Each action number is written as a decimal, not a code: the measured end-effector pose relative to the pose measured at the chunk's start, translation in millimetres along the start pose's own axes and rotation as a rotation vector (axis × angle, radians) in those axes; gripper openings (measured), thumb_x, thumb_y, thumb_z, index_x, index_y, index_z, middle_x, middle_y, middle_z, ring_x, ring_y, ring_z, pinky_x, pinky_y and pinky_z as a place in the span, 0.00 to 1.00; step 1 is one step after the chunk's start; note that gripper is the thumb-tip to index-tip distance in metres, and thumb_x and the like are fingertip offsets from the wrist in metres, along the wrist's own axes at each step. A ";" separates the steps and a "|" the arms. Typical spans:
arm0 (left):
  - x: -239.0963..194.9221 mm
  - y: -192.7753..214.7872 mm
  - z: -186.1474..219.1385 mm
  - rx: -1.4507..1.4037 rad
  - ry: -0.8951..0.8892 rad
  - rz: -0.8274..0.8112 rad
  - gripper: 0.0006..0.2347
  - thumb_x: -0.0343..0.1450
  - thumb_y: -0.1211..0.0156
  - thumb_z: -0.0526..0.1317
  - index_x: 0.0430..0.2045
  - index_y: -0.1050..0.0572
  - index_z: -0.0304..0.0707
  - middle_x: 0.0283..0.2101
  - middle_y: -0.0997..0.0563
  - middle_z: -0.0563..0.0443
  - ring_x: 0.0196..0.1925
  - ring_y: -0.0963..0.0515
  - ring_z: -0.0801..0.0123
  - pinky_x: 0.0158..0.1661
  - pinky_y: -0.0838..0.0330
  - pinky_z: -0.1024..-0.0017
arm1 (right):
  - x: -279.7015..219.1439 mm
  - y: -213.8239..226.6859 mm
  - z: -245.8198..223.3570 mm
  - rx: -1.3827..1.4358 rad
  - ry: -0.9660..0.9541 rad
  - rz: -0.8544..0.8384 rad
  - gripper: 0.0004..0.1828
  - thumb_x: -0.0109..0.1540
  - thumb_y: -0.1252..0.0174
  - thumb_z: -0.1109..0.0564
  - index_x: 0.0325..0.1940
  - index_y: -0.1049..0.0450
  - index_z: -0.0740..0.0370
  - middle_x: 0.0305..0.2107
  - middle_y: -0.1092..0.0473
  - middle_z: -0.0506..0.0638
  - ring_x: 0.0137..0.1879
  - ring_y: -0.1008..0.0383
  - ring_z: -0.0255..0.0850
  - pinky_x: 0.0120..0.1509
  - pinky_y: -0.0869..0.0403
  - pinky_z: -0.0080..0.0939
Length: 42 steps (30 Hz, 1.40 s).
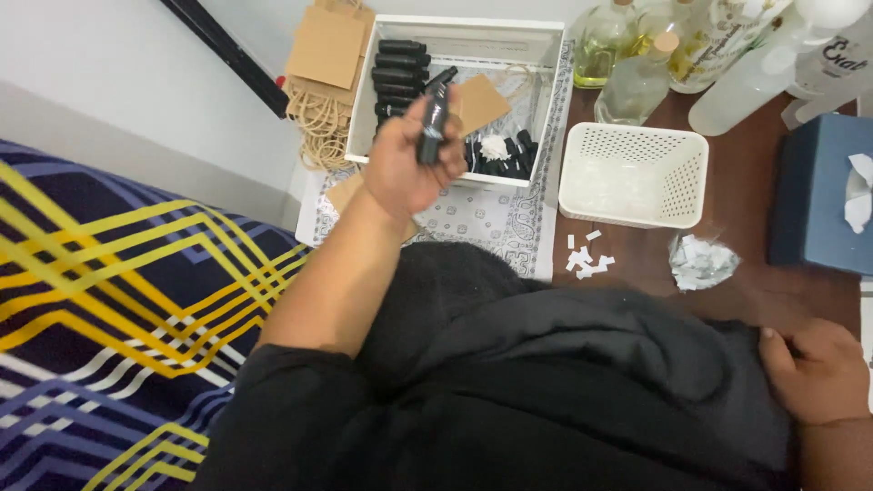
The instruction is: The person sits on a bed and repeatedly picks up small black bottles from a white basket. They apply small white labels to the bottles by hand and then place the labeled bottles into a nearby drawer.
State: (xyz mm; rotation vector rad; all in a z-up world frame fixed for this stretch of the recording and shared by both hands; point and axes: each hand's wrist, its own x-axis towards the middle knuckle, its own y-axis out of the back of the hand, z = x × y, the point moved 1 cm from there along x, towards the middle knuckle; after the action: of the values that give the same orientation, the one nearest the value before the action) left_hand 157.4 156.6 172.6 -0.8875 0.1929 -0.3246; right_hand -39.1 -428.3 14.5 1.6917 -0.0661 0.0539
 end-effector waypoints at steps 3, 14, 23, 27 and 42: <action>-29.8 -42.9 -26.2 0.004 0.063 -0.058 0.17 0.78 0.53 0.49 0.55 0.35 0.36 0.39 0.25 0.51 0.27 0.29 0.74 0.30 0.33 0.72 | 5.5 13.5 -12.4 -0.002 0.034 0.025 0.19 0.65 0.41 0.46 0.26 0.24 0.62 0.29 0.27 0.58 0.44 0.25 0.58 0.53 0.30 0.54; -83.4 -108.1 -209.9 0.591 0.145 -0.242 0.19 0.74 0.37 0.35 0.60 0.30 0.38 0.51 0.17 0.44 0.55 0.19 0.70 0.57 0.23 0.69 | -0.8 90.2 -180.8 1.000 0.022 -0.334 0.26 0.58 0.37 0.44 0.57 0.22 0.55 0.41 0.19 0.49 0.49 0.22 0.37 0.57 0.27 0.42; -94.6 -90.5 -238.5 0.719 -0.098 -0.348 0.18 0.77 0.41 0.36 0.63 0.30 0.33 0.43 0.14 0.41 0.41 0.15 0.70 0.43 0.17 0.70 | -23.4 41.4 -208.5 1.775 -0.243 -0.227 0.09 0.67 0.41 0.59 0.45 0.21 0.69 0.31 0.22 0.57 0.40 0.21 0.45 0.48 0.21 0.53; -86.7 -99.3 -237.0 0.885 -0.254 -0.259 0.18 0.80 0.48 0.40 0.65 0.33 0.34 0.34 0.14 0.39 0.29 0.13 0.63 0.32 0.16 0.69 | 1.5 95.0 -217.3 1.178 -0.106 -0.287 0.10 0.64 0.40 0.48 0.37 0.17 0.53 0.24 0.21 0.47 0.38 0.19 0.38 0.46 0.23 0.43; -90.1 -73.0 -220.0 1.171 -0.222 -0.109 0.22 0.82 0.57 0.43 0.72 0.42 0.38 0.35 0.15 0.37 0.39 0.14 0.56 0.43 0.17 0.58 | 10.8 112.8 -277.8 1.433 -0.255 -0.211 0.27 0.75 0.56 0.43 0.34 0.28 0.66 0.27 0.31 0.52 0.36 0.30 0.40 0.39 0.22 0.46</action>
State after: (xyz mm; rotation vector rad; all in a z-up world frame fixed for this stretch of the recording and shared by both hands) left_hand -6.7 -14.2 96.6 0.2313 -0.2503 -0.3658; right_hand -36.0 -166.3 160.8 3.1193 -0.0354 -0.3582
